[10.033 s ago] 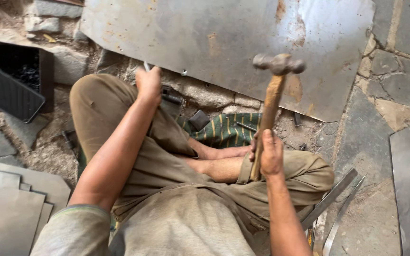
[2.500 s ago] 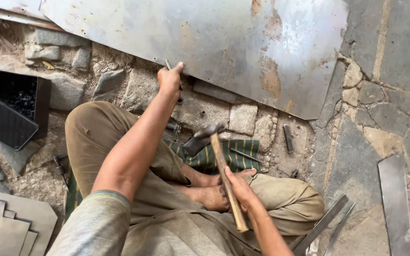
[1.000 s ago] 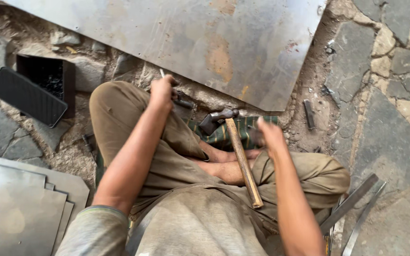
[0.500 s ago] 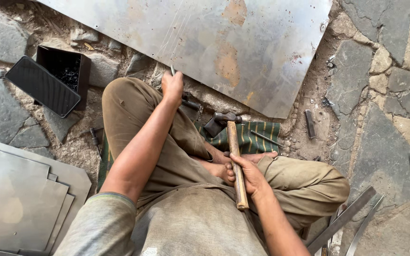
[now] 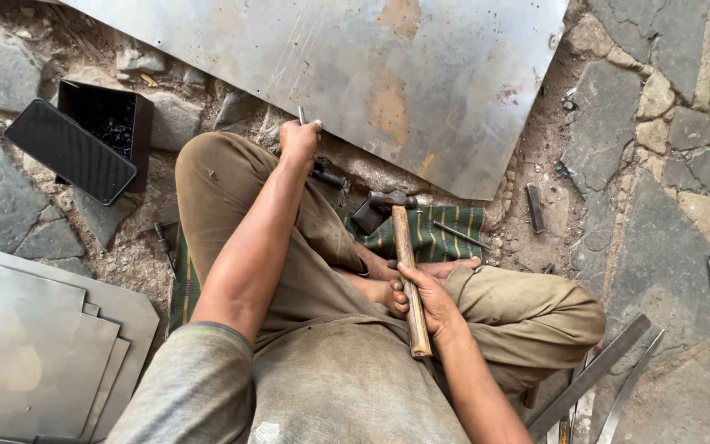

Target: The person hammers metal sheets on the floor, using a hammer to flatten or shape the metal pieces one at a time and marking them by hand.

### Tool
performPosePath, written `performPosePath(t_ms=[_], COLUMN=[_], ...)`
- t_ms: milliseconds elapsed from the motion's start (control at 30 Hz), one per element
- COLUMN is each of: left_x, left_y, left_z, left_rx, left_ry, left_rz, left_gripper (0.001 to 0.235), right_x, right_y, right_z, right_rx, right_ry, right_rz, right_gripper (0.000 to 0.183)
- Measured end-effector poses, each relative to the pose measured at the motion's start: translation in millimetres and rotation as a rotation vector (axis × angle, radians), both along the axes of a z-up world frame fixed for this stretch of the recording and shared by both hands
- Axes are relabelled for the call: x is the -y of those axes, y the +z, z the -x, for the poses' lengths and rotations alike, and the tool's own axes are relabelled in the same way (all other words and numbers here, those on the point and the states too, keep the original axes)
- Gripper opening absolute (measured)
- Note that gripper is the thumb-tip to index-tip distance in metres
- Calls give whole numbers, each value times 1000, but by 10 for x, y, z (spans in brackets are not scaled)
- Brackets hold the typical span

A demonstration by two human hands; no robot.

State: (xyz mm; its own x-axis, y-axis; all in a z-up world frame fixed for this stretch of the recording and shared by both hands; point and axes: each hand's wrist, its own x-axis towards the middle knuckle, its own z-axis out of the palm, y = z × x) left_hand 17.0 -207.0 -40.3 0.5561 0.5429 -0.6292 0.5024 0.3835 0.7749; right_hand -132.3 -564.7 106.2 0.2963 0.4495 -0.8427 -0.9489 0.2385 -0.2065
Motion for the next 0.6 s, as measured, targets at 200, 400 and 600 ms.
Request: performPosePath(t_ms=[200, 400, 600], left_x=[-32, -132, -98], left_y=[54, 89, 194], left_z=[34, -24, 93], left_rx=[-6, 38, -63], left_ry=[17, -44, 10], left_rz=[-160, -126, -157], left_gripper=[21, 18, 17], right_x=[-2, -31, -9], right_y=[7, -12, 35], right_z=[16, -17, -46], right_rx=[1, 22, -16], right_ry=[7, 24, 39], right_rz=[-3, 36, 76], right_gripper=[39, 40, 32])
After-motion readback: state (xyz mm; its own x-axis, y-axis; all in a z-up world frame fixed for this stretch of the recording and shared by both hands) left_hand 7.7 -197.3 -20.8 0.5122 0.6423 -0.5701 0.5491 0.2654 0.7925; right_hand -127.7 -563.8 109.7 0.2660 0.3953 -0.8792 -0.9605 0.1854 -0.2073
